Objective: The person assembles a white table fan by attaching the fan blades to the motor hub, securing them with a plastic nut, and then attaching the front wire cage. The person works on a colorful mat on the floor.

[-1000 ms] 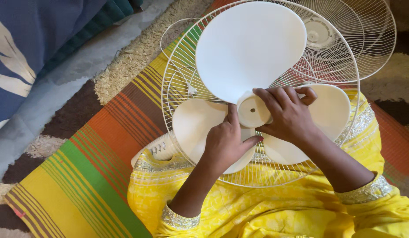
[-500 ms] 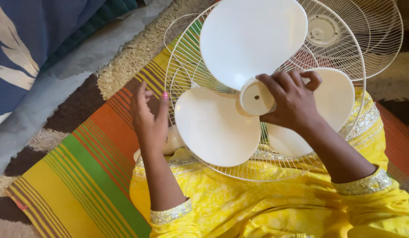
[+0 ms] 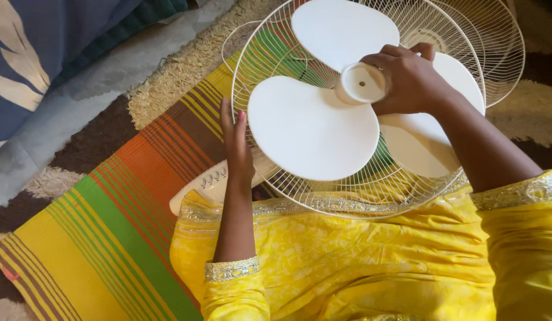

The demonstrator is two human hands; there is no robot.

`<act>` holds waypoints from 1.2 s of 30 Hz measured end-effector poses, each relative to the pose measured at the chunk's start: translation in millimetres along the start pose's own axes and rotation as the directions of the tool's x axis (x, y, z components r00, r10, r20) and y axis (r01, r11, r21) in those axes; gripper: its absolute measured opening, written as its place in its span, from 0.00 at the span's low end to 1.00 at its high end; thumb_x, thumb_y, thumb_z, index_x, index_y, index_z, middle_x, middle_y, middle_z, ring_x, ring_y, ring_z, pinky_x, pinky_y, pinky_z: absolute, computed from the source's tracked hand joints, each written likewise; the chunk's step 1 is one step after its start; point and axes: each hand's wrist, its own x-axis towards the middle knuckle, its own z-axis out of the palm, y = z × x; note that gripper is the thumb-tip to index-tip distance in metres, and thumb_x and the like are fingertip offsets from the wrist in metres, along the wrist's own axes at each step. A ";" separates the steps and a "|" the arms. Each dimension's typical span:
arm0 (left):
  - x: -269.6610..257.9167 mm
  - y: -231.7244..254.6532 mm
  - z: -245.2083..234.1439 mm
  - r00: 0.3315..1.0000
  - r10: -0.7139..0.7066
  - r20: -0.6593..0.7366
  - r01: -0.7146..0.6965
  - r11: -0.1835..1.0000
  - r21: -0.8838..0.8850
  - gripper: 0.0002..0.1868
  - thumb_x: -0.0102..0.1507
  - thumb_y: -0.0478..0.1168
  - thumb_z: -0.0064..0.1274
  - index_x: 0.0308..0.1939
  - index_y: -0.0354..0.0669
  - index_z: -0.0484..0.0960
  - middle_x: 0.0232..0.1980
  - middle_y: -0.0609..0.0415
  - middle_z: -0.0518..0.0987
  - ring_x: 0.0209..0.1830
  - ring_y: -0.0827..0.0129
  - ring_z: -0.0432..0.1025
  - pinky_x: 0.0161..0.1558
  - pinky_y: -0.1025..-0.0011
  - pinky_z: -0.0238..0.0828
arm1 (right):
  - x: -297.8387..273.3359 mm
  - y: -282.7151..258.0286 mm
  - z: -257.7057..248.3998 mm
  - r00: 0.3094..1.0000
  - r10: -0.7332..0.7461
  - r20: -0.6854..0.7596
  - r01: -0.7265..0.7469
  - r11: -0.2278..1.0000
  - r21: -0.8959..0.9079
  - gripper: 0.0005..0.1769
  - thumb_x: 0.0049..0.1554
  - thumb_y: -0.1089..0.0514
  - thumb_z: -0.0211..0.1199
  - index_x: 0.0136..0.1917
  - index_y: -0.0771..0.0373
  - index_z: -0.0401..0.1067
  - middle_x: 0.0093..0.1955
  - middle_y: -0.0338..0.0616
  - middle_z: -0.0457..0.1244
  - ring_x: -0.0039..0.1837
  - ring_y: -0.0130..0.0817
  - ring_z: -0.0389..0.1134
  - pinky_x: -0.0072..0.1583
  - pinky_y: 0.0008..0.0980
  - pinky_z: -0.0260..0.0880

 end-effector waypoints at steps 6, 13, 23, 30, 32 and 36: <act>-3.2 5.0 12.8 0.986 0.055 -0.155 -0.092 0.965 -0.245 0.25 0.71 0.37 0.41 0.72 0.34 0.67 0.73 0.41 0.70 0.72 0.57 0.63 0.71 0.61 0.60 | 6.2 12.7 -12.5 0.980 0.132 0.153 -0.095 0.969 -0.227 0.51 0.32 0.33 0.80 0.65 0.58 0.75 0.53 0.48 0.71 0.53 0.49 0.73 0.60 0.54 0.63; 33.8 11.8 19.3 0.948 -0.156 -0.277 -0.012 0.853 -0.522 0.25 0.55 0.13 0.42 0.51 0.37 0.75 0.63 0.49 0.76 0.53 0.64 0.78 0.44 0.70 0.81 | 37.5 29.0 -19.2 0.927 0.240 0.290 -0.203 0.968 -0.151 0.44 0.43 0.30 0.73 0.67 0.55 0.75 0.50 0.53 0.72 0.51 0.52 0.74 0.57 0.48 0.71; 70.2 5.0 49.5 0.927 -0.150 -0.345 -0.145 0.702 -0.697 0.22 0.57 0.13 0.46 0.49 0.36 0.77 0.54 0.46 0.77 0.51 0.60 0.77 0.51 0.65 0.82 | 68.2 71.3 -21.5 0.863 0.332 0.381 -0.333 0.941 -0.067 0.43 0.48 0.31 0.69 0.70 0.53 0.75 0.54 0.55 0.71 0.54 0.52 0.72 0.58 0.49 0.70; 68.6 18.3 68.8 0.954 -0.031 -0.297 -0.193 0.695 -0.693 0.20 0.59 0.14 0.44 0.49 0.34 0.77 0.59 0.42 0.79 0.59 0.57 0.77 0.57 0.66 0.78 | 71.9 101.1 -14.2 0.853 0.385 0.353 -0.424 0.905 0.038 0.44 0.51 0.31 0.69 0.73 0.55 0.70 0.70 0.54 0.64 0.71 0.51 0.63 0.68 0.48 0.60; 60.1 28.2 78.3 0.965 0.023 -0.263 -0.183 0.776 -0.604 0.21 0.59 0.15 0.45 0.50 0.36 0.77 0.60 0.42 0.78 0.63 0.58 0.75 0.56 0.65 0.75 | 70.5 110.3 -15.4 0.832 0.400 0.384 -0.464 0.882 0.085 0.43 0.53 0.30 0.65 0.74 0.53 0.69 0.73 0.51 0.63 0.75 0.49 0.60 0.72 0.47 0.55; 33.5 39.4 99.4 0.935 0.273 -0.228 -0.322 0.921 -0.217 0.24 0.54 0.17 0.43 0.50 0.40 0.78 0.66 0.49 0.75 0.72 0.61 0.67 0.70 0.58 0.61 | 68.9 123.7 -20.3 0.789 0.416 0.452 -0.525 0.839 0.144 0.45 0.53 0.30 0.61 0.79 0.47 0.64 0.77 0.47 0.59 0.78 0.47 0.55 0.73 0.50 0.48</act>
